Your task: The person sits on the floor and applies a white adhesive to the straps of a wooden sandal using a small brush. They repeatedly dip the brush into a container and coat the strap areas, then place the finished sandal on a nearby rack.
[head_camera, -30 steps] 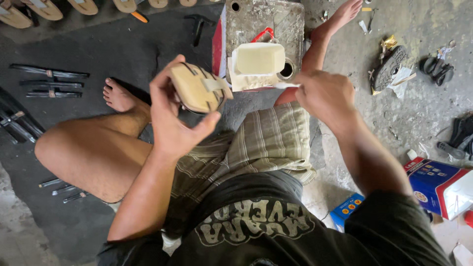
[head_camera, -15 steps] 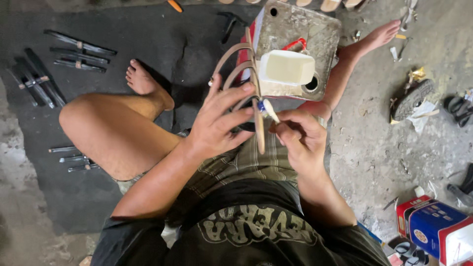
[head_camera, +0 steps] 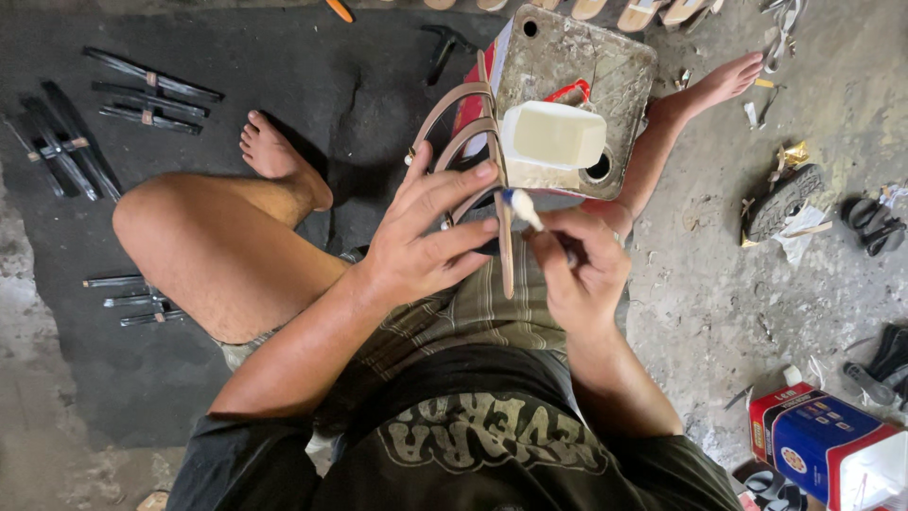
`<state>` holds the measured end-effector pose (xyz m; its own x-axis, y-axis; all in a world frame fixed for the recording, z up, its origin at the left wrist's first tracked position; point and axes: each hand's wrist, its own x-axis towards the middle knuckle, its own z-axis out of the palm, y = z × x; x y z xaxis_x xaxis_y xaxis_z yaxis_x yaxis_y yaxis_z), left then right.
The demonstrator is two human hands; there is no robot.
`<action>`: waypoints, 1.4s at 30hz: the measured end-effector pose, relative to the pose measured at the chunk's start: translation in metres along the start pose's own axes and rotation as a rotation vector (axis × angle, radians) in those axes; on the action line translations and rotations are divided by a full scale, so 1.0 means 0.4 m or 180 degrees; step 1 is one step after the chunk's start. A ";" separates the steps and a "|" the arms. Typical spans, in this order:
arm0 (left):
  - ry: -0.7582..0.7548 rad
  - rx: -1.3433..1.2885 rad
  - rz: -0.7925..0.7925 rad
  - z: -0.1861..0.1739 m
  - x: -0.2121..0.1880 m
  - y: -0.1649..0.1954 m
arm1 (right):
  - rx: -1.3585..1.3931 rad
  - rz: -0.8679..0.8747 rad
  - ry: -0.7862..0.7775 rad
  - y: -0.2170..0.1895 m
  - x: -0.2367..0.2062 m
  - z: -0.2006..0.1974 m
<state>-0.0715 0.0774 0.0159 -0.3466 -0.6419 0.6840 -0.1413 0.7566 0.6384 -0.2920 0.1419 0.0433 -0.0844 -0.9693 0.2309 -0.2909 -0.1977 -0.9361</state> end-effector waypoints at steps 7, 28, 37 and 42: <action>0.0080 -0.0140 -0.0231 -0.002 0.005 0.011 | 0.0083 -0.0373 -0.0096 -0.002 -0.006 -0.005; -0.0267 -0.0628 -0.0514 -0.017 0.014 0.027 | 0.0312 -0.0343 -0.0225 -0.003 0.013 -0.018; -0.0028 -0.1031 -0.0828 -0.019 0.016 0.029 | 0.0418 -0.0571 -0.0537 0.008 0.002 -0.026; -0.0173 -0.1196 -0.0847 -0.023 0.023 0.036 | 0.0361 -0.0227 -0.0210 0.003 0.001 -0.029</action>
<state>-0.0683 0.0815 0.0345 -0.3932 -0.7927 0.4658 0.1105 0.4622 0.8799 -0.3032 0.1431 0.0455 -0.0035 -0.9590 0.2835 -0.1839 -0.2781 -0.9428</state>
